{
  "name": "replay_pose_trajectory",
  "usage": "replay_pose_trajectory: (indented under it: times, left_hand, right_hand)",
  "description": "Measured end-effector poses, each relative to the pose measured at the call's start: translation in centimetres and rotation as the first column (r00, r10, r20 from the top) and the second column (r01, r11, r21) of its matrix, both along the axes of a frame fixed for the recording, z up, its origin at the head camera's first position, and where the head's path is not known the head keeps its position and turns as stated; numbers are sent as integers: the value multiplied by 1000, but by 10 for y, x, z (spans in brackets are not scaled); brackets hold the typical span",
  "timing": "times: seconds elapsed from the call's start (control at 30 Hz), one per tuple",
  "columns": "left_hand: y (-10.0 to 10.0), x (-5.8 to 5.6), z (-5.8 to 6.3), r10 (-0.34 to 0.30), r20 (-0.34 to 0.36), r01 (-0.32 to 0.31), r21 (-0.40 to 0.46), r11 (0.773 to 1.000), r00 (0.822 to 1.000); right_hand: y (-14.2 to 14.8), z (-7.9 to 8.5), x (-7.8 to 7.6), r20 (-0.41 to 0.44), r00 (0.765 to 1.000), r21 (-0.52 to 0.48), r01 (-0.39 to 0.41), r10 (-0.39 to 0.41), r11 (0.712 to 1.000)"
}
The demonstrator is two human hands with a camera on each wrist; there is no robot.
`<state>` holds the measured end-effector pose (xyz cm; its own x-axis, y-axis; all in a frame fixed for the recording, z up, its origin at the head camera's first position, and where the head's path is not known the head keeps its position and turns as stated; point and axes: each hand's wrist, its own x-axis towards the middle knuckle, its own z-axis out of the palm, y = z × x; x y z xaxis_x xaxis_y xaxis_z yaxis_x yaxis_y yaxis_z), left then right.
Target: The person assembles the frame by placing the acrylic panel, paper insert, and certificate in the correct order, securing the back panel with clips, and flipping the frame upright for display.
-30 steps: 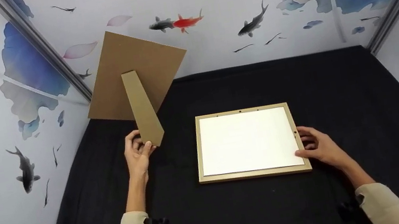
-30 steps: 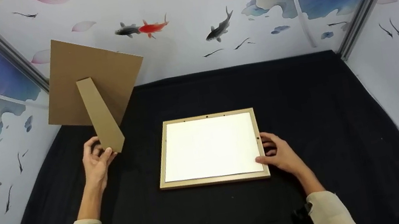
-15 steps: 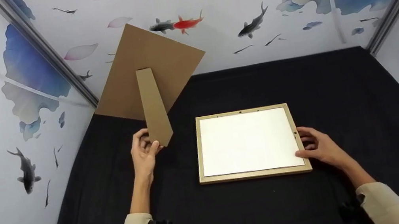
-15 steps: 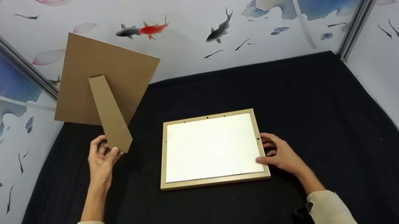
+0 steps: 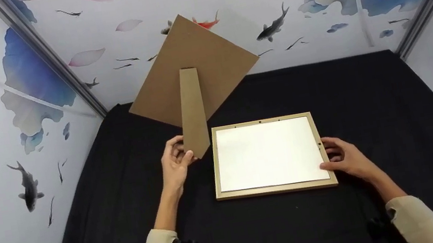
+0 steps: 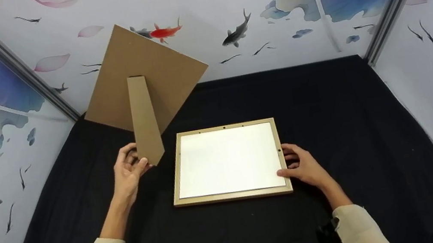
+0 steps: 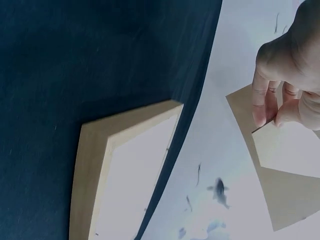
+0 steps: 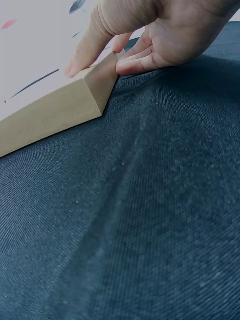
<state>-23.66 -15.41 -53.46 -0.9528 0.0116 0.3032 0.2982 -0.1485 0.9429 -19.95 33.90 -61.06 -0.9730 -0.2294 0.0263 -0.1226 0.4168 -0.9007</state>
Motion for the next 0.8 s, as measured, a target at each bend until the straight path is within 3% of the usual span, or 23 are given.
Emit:
replay_pose_trajectory:
  times: [0.27, 0.5, 0.63, 0.8]
  left_hand:
    - [16, 0, -3, -57, -13, 57, 11, 998, 998]
    - [29, 3, -3, -71, -13, 70, -83, 994, 997]
    - [37, 6, -5, -74, -3, 73, -132, 989, 997]
    - [46, 9, -8, -106, -9, 104, -145, 984, 994]
  right_hand:
    - [3, 6, -2, 43, 999, -23, -10, 11, 1000]
    - [9, 17, -4, -1, 1000, -56, 12, -12, 998]
    - [11, 34, -9, -82, 996, -157, 29, -42, 987]
    - [10, 67, -22, -183, 976, -307, 60, -120, 950]
